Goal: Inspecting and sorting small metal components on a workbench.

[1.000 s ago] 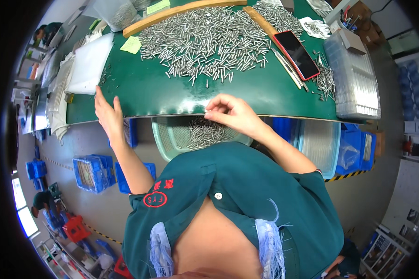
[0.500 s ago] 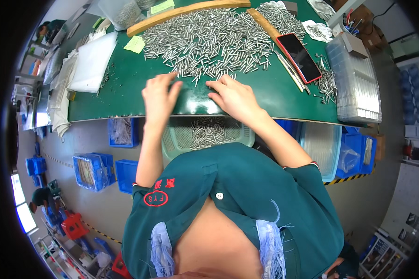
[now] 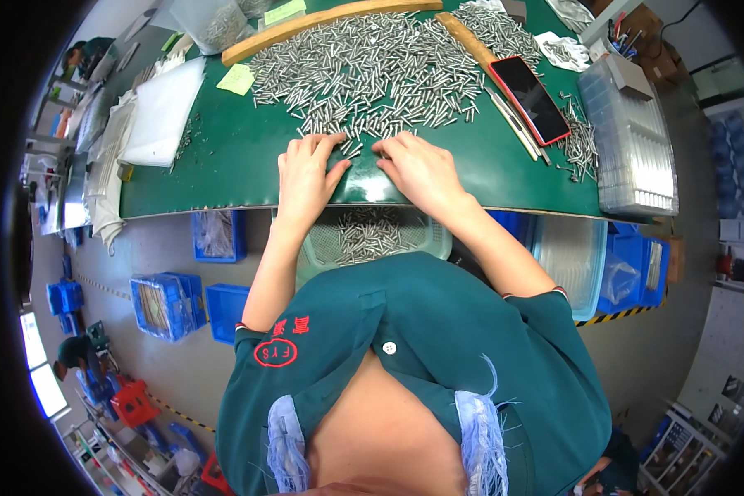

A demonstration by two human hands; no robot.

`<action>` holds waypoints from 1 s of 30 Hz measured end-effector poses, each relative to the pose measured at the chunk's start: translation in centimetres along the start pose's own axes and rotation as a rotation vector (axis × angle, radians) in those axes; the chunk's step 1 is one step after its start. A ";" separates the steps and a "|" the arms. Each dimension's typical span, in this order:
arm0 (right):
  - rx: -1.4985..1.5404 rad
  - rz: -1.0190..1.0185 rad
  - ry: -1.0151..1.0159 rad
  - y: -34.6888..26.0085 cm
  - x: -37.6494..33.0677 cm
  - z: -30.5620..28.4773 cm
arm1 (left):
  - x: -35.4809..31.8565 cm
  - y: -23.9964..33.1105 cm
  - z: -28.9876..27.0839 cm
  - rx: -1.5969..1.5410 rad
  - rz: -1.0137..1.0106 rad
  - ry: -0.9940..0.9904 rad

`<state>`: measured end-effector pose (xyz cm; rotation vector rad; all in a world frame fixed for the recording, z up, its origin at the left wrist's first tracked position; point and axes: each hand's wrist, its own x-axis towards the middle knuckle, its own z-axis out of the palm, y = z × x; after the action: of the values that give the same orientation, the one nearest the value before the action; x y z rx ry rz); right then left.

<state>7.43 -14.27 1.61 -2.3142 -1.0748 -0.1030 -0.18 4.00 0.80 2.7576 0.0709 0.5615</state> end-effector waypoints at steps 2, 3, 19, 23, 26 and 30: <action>-0.003 0.005 -0.016 -0.1 0.5 0.5 | -0.1 -0.1 0.0 0.011 -0.018 0.016; -0.003 0.005 -0.016 -0.3 0.8 0.7 | -0.2 -0.1 0.0 0.011 -0.007 -0.012; -0.017 -0.079 0.035 -0.2 0.4 1.0 | -1.0 0.6 -0.4 0.056 0.065 -0.013; 0.002 -0.112 0.052 -0.2 0.5 1.2 | -1.9 0.8 -0.6 0.027 0.070 0.002; -0.011 -0.120 0.000 -0.7 0.3 0.9 | -1.8 1.0 -0.2 0.023 0.063 0.026; -0.010 -0.118 -0.001 -1.2 -0.2 0.8 | -1.3 1.2 0.4 0.029 0.038 0.074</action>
<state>6.27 -13.38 1.46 -2.2598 -1.2134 -0.1531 -1.19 2.62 0.34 2.7711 0.0448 0.6781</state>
